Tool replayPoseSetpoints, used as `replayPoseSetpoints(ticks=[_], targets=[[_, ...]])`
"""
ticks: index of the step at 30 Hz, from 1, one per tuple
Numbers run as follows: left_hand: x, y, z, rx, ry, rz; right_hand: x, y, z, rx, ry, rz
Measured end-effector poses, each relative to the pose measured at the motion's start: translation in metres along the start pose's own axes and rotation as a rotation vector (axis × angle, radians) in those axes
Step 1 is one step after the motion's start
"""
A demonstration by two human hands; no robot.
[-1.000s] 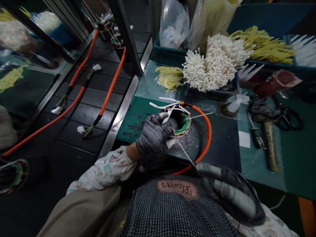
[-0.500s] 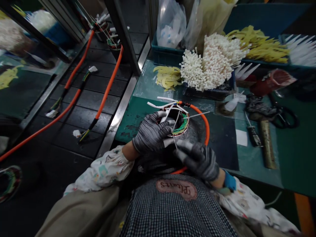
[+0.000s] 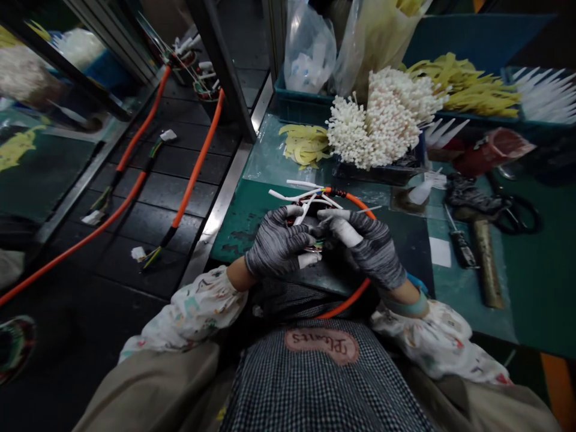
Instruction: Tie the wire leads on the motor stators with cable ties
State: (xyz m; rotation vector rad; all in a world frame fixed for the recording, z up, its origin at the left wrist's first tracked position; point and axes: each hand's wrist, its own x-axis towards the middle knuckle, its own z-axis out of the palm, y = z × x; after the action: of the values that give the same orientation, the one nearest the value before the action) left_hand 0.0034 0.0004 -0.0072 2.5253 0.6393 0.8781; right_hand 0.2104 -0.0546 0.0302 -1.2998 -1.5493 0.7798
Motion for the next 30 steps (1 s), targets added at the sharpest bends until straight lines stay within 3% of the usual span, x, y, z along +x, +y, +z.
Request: replayPoseSetpoints(ticks=[3,8,12,19,21,25,27,30], targets=[[0.000,0.000,0.001,-0.042,0.026,-0.041,0.001,0.000,-0.009,0.098,-0.145,0.019],[0.003,0.001,-0.001,-0.148,-0.006,-0.096,-0.004,0.006,-0.008,0.132,-0.090,0.021],[0.003,0.002,-0.002,-0.113,-0.035,-0.124,-0.007,0.010,-0.006,0.140,-0.088,0.008],[0.000,0.002,-0.004,0.081,0.015,0.038,-0.009,0.018,-0.005,0.156,-0.110,-0.052],[0.001,0.003,-0.006,0.120,0.018,0.068,-0.009,0.020,-0.006,0.131,-0.143,-0.107],[0.001,0.007,-0.006,0.133,0.052,0.050,-0.014,0.023,-0.008,-0.045,-0.266,-0.398],[0.000,0.007,-0.006,0.112,0.071,0.031,-0.019,0.026,-0.007,-0.145,-0.276,-0.476],[-0.003,0.006,-0.005,0.066,0.032,-0.011,-0.027,0.030,-0.002,-0.173,-0.226,-0.320]])
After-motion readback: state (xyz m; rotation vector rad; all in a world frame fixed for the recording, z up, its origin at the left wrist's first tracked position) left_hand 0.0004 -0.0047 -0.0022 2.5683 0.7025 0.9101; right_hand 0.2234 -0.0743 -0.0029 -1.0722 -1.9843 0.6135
